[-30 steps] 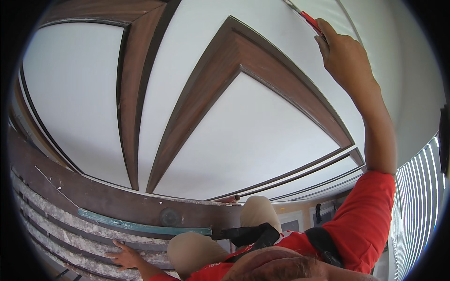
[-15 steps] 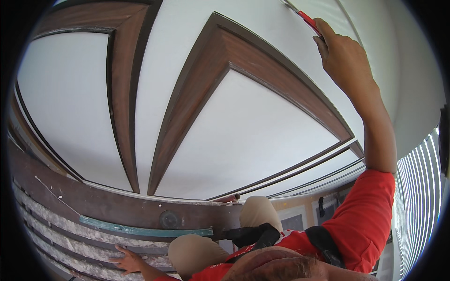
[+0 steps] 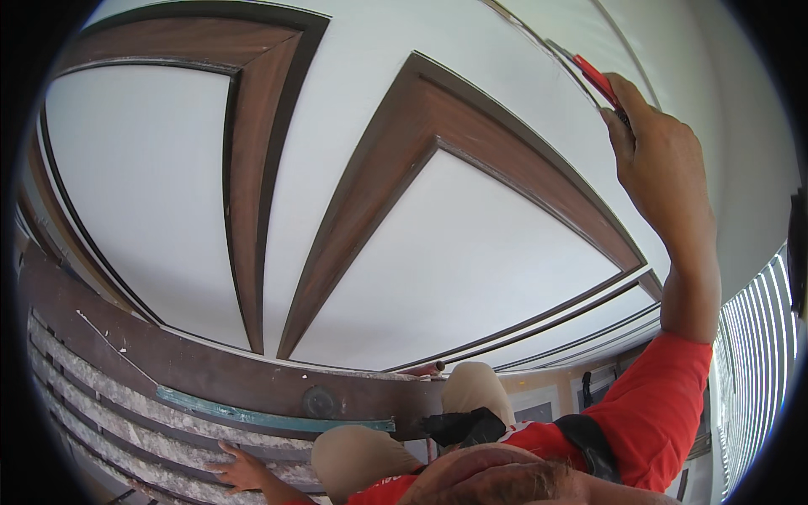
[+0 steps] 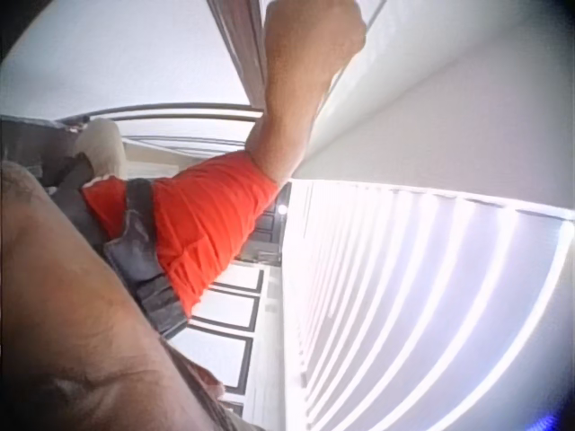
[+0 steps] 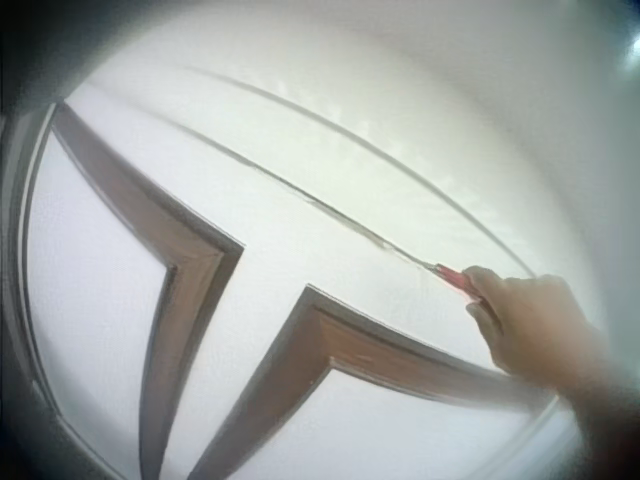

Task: The person is installing a decorative trim piece on a ceiling. They use a utility knife to score and cut the trim along the ceiling line and a green straight edge as a guide. The person is sitting on a scaffolding platform while working overhead.

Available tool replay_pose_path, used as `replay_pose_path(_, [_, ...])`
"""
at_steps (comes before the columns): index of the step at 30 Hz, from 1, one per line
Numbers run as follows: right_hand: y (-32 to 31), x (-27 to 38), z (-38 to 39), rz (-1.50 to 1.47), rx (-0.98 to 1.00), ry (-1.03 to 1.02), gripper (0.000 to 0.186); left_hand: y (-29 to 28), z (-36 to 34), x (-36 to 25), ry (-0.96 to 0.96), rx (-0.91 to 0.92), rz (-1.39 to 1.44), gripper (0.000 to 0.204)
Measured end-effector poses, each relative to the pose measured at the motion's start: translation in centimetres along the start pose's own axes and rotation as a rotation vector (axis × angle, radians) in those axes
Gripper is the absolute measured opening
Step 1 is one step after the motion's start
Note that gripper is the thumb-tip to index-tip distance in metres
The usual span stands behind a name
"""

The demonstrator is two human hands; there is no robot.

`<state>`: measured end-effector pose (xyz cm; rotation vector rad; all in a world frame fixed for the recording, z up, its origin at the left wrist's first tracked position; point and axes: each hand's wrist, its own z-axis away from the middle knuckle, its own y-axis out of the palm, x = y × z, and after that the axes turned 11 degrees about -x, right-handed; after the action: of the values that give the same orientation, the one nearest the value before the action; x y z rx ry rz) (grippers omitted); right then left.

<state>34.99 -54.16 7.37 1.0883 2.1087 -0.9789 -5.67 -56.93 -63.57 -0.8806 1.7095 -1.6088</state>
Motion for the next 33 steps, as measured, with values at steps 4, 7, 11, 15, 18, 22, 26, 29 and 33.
replay_pose_path(4, [2.3, 2.4, -3.8, -0.164, -0.199, -0.091, 0.045, -1.0, -0.1, -0.7, 0.01, 0.038, 0.027, 0.104])
replay_pose_path(7, [-0.1, 7.3, -8.6, -0.434, -0.127, -0.024, 0.032, -1.4, 0.0, -0.6, 0.006, 0.055, 0.022, 0.104])
replay_pose_path(11, [3.0, 9.3, -13.7, -0.39, -0.184, -0.084, 0.035, -1.1, -0.1, -0.6, 0.009, 0.032, 0.012, 0.103])
replay_pose_path(15, [3.3, 10.7, -15.9, -0.377, -0.193, -0.103, 0.034, -1.2, -0.1, -0.6, 0.007, 0.031, 0.021, 0.103])
replay_pose_path(18, [2.5, 11.3, -16.6, -0.351, -0.18, -0.115, 0.033, -0.3, -0.2, -0.2, 0.0, 0.008, 0.01, 0.102])
replay_pose_path(22, [2.6, 11.3, -16.9, -0.346, -0.151, -0.093, 0.032, -0.8, -0.1, -0.4, 0.011, 0.023, 0.022, 0.101])
replay_pose_path(26, [1.9, 11.2, -16.8, -0.301, -0.115, -0.09, 0.031, -1.1, -0.2, -0.5, 0.007, 0.044, 0.054, 0.101])
replay_pose_path(29, [-0.2, 11.2, -14.3, -0.245, -0.122, -0.109, 0.029, -0.8, 0.1, -0.2, 0.017, 0.025, 0.067, 0.101])
replay_pose_path(33, [-1.4, 10.0, -12.0, -0.122, 0.02, -0.027, 0.027, -0.5, -0.2, 0.0, 0.022, 0.015, 0.021, 0.102])
